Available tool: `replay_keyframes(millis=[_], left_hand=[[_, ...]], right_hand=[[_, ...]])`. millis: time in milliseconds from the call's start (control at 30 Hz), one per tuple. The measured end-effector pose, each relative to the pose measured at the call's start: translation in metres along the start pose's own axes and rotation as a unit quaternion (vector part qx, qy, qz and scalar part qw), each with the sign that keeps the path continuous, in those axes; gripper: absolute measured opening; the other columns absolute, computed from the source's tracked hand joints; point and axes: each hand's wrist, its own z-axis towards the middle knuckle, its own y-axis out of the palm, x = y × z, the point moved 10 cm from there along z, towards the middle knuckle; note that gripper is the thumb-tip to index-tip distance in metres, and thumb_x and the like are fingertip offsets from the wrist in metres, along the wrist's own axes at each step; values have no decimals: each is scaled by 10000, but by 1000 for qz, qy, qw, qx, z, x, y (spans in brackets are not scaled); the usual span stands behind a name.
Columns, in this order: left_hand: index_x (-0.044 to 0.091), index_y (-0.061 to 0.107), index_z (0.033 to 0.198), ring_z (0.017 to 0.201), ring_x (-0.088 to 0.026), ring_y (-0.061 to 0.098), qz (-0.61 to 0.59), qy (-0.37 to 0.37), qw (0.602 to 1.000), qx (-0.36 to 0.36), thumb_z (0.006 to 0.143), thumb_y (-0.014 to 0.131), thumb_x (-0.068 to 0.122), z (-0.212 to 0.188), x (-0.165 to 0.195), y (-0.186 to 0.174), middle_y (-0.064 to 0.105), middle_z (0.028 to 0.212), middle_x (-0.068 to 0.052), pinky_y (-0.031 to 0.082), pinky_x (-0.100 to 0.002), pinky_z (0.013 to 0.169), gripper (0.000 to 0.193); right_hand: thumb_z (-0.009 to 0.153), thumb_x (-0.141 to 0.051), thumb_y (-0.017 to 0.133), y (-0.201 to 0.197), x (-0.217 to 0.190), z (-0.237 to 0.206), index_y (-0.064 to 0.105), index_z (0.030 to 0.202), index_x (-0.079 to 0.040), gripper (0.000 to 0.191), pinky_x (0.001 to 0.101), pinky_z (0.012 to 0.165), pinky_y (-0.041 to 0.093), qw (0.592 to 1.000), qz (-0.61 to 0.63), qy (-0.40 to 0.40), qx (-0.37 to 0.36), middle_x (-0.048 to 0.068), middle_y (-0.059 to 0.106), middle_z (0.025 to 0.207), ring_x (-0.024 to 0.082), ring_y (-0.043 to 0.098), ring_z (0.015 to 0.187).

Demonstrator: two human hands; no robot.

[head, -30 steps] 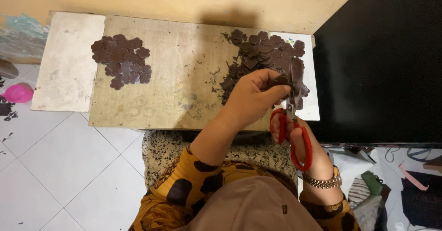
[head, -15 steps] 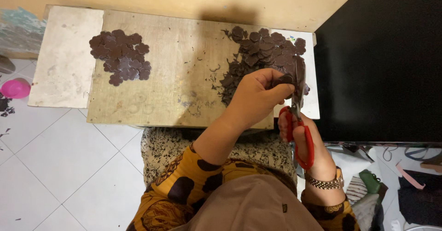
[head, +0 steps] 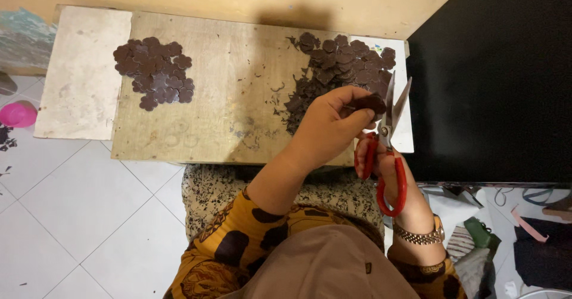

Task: The person uses red-handled scissors to cut dark brown material into flower-like shapes. They hold the material with one hand and cut with the other, placing finished pieces on a wooden board.

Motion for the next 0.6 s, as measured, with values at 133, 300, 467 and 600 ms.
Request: replay_keyframes(millis=[133, 300, 467, 600], left_hand=[[-30, 667, 1181, 919, -111, 663, -17, 14, 999, -24, 958, 617, -34, 5, 4, 6, 714, 1052, -66, 567, -265, 830, 229], [-2, 670, 1229, 953, -100, 641, 17, 27, 998, -54, 980, 596, -19, 5, 21, 20, 698, 1066, -58, 551, -265, 862, 261], [74, 597, 1327, 931, -85, 679, 228, 54, 971, -45, 962, 629, 60, -11, 52, 23, 734, 1060, -40, 574, -250, 846, 366], [60, 557, 1334, 897, -94, 707, 286, 52, 957, -1, 889, 703, 95, -16, 65, 16, 729, 1068, -43, 576, -246, 803, 470]], right_hand=[[872, -873, 493, -5, -2, -4, 578, 1032, -59, 834, 257, 757, 377, 1000, -25, -18, -3, -1, 519, 854, 117, 482, 804], [937, -771, 557, -25, 7, 1, 566, 982, -45, 727, 270, 691, 400, 998, 27, -44, 45, 15, 532, 830, 132, 512, 757], [1043, -346, 593, -54, -4, 20, 574, 1003, -43, 307, 254, 589, 424, 983, 19, -80, 162, 25, 564, 771, 120, 548, 658], [1025, -64, 625, -43, -29, 40, 615, 1039, -27, 42, 250, 581, 418, 982, 10, -120, 148, 37, 580, 777, 104, 522, 631]])
